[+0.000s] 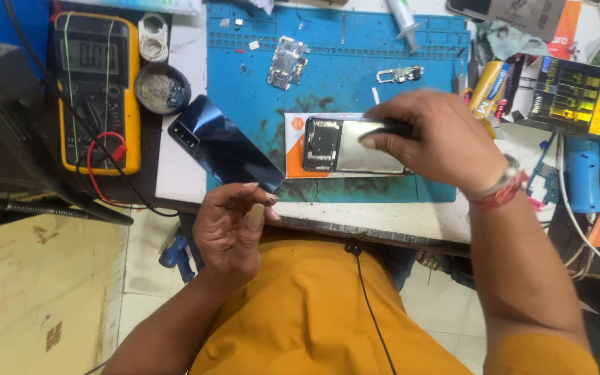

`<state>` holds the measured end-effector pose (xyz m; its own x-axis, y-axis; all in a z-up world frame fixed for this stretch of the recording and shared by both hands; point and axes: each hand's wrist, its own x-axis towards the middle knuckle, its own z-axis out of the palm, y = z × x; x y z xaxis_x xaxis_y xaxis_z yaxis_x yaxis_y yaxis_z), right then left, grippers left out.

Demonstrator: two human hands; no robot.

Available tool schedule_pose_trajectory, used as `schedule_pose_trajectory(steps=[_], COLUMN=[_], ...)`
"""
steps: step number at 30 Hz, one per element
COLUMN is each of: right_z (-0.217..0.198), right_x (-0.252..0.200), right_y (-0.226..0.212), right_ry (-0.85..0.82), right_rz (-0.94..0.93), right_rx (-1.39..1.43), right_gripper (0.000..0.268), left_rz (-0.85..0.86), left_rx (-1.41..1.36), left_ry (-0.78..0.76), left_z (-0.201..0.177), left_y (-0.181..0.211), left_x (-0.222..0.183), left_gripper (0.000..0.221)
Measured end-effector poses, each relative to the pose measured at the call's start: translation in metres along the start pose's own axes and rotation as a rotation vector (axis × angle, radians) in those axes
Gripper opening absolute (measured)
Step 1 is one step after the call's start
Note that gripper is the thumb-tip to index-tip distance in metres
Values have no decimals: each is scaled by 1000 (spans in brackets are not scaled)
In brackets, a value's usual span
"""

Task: The person removes a protective film from a smartphone screen and then uses a red screwdriver to unscrew and remove the internal metal frame. They then apply glue to the phone's chassis using a yellow tube and place a new screen assembly onto the device.

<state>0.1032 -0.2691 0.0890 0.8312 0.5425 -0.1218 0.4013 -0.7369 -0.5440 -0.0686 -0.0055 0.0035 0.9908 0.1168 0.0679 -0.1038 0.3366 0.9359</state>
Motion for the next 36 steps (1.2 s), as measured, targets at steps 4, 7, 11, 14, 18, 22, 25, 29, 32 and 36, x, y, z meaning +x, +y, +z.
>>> schedule_pose_trajectory(steps=[4, 7, 11, 14, 18, 22, 25, 29, 32, 36], right_z=[21, 54, 92, 109, 121, 121, 121, 124, 119, 116], right_x=[-13, -29, -28, -17, 4, 6, 2, -1, -2, -3], right_y=[-15, -46, -88, -112, -127, -129, -127, -122, -118, -120], right_ry=[429, 410, 219, 256, 223, 186, 140, 102, 196, 164], right_rz=[-190, -205, -399, -345, -175, -104, -66, -78, -133, -131], right_rx=[-92, 124, 193, 47, -190, -141, -78, -45, -81, -151], right_gripper=[25, 16, 27, 52, 83, 77, 71, 58, 69, 67], left_rz=[62, 167, 284, 373, 422, 390, 378, 408, 419, 426], left_rx=[5, 98, 74, 73, 143, 150, 155, 194, 186, 177], left_ry=[57, 114, 221, 252, 294, 326, 333, 345, 340, 334], left_z=[-10, -16, -25, -32, -38, -44, -49, -50, -48, -44], left_y=[4, 5, 6, 13, 21, 23, 23, 25, 27, 28], left_x=[3, 13, 30, 34, 27, 16, 15, 20, 22, 23], left_gripper=[27, 33, 46, 51, 52, 50, 50, 52, 53, 53])
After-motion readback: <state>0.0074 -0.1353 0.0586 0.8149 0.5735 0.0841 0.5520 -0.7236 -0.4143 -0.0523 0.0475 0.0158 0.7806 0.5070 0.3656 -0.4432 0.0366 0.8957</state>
